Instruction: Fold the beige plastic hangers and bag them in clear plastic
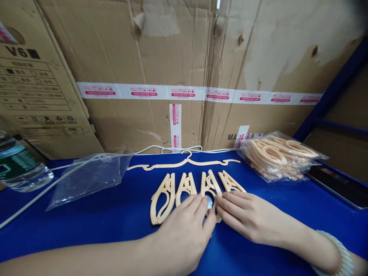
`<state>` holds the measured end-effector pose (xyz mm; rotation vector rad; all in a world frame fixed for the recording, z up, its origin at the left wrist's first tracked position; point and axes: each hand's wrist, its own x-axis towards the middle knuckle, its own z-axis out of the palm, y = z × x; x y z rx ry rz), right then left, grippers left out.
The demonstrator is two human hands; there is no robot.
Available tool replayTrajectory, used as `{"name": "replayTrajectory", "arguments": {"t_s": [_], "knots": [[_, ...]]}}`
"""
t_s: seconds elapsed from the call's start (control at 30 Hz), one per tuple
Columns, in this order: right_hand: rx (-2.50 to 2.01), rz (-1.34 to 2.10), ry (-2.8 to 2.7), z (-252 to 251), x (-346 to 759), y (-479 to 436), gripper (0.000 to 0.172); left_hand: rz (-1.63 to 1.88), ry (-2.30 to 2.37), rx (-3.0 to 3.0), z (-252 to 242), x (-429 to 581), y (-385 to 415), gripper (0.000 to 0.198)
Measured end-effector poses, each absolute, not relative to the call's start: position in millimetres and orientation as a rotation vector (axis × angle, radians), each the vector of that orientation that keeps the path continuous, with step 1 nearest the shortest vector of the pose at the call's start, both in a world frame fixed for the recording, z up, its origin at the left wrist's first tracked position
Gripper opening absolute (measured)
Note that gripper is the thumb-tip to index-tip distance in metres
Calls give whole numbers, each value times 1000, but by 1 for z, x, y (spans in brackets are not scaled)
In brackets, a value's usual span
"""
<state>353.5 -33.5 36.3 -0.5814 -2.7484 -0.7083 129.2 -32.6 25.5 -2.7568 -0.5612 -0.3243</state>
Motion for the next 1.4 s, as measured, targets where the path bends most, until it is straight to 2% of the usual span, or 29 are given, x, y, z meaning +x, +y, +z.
{"name": "replayTrajectory", "arguments": {"t_s": [0.23, 0.37, 0.43, 0.6, 0.67, 0.83, 1.03, 1.4], "knots": [[-626, -615, -2713, 33, 356, -26, 31, -255, -648, -2807, 30, 127, -33, 45], [-828, -467, -2654, 46, 365, -29, 33, -273, -698, -2934, 37, 118, -35, 51], [-988, -369, -2627, 52, 374, -32, 41, -293, -673, -2986, 41, 110, -37, 55], [-1305, -144, -2700, 41, 385, -32, 80, -214, -831, -2983, 44, 82, -41, 67], [-1391, 0, -2714, 31, 382, -31, 85, -272, -966, -2949, 40, 73, -43, 69], [-1415, 137, -2679, 22, 363, -33, 79, -317, -1156, -2938, 28, 62, -43, 69], [-1368, 175, -2697, 22, 346, -35, 69, -346, -1159, -3009, 23, 61, -42, 65], [-1420, 244, -2685, 22, 320, -18, 66, -376, -1370, -2894, 20, 58, -31, 65]]}}
